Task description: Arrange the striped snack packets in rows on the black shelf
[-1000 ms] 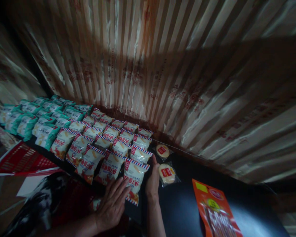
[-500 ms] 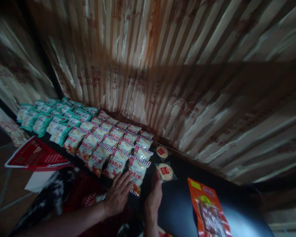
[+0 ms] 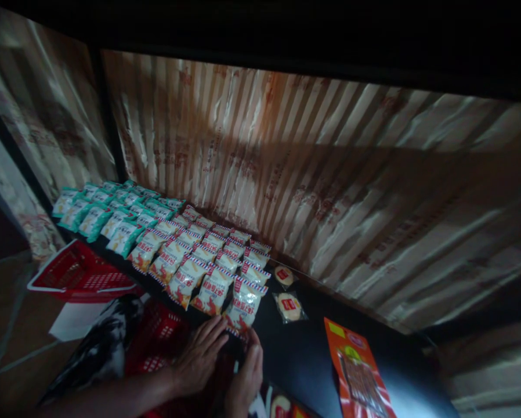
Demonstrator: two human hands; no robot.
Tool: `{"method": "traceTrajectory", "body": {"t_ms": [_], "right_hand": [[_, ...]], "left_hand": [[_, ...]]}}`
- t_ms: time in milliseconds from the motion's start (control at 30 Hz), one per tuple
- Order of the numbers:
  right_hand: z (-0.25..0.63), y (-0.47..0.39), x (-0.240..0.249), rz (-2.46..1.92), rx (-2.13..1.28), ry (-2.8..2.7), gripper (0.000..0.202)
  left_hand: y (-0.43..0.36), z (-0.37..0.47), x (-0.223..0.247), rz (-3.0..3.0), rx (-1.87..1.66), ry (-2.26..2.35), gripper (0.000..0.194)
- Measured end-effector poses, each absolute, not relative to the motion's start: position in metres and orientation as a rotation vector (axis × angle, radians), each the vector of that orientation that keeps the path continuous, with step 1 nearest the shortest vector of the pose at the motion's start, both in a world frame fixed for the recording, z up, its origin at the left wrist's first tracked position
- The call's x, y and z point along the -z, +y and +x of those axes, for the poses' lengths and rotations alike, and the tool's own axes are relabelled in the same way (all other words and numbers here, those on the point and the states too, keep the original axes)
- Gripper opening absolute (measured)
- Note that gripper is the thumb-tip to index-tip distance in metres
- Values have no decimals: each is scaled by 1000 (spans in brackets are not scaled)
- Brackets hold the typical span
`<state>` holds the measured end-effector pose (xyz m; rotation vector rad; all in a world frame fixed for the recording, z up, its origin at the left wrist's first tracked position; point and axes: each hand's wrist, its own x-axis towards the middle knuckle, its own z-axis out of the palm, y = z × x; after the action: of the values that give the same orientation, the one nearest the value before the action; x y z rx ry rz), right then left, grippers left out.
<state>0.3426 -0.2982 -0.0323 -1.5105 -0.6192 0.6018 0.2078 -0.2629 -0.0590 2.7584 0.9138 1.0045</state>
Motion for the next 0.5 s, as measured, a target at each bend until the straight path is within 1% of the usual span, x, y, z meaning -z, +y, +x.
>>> {"method": "traceTrajectory", "body": {"t_ms": [133,267,400,500], "right_hand": [[315,-310,37,-1527,-642,-546,54],[295,-321,61,-1595,-730,-665,54],[276,-320,91,-1716,-725,-719,61],[264,-316,106,-1802,-764,-859,57]], "left_hand": [[-276,185,57,2731,-911,839,51],[-284,165,61,2718,-791,812,54],[-284,151,83,2643,-747,841,54],[-283,146,104,2538,-595,934,55]]}}
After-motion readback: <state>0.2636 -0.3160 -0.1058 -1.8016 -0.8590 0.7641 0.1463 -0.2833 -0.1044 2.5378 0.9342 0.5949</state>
